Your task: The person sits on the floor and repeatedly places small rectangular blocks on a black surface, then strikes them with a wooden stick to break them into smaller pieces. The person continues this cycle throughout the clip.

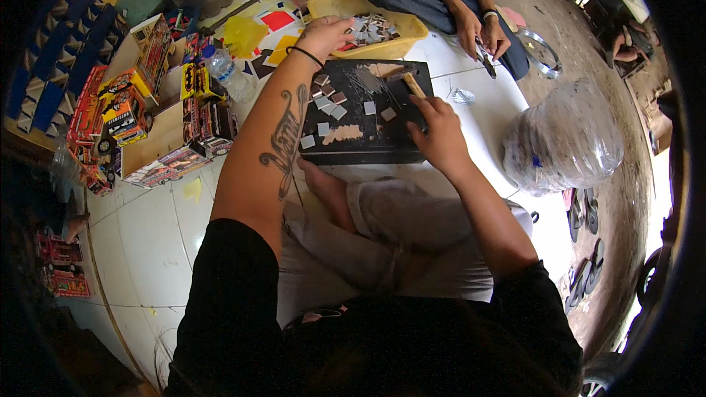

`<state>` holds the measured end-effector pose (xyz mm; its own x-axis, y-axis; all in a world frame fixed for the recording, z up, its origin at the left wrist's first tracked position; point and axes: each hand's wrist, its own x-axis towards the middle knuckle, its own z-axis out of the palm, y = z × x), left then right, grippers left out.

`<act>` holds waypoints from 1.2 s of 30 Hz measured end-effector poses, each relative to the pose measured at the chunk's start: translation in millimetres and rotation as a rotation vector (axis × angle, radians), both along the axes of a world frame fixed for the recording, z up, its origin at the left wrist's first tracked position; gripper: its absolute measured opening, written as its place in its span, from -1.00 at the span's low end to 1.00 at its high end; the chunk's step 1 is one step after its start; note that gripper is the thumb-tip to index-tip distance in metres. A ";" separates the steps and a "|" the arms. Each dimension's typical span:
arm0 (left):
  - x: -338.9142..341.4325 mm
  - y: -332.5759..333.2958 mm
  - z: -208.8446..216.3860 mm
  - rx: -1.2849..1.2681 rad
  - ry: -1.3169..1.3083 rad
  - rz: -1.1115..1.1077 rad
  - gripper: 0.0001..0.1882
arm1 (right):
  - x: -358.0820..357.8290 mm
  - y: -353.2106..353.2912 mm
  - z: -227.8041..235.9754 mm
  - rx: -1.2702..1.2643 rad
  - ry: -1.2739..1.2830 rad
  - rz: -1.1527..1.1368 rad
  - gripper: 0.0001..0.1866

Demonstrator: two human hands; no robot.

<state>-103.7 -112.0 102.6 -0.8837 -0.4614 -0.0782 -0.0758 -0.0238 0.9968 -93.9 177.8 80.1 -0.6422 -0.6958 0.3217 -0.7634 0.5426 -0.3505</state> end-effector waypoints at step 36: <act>131.8 89.2 -79.8 -0.778 0.201 0.184 -0.78 | -16.8 -43.4 -33.5 -0.675 -1.082 -0.031 -0.89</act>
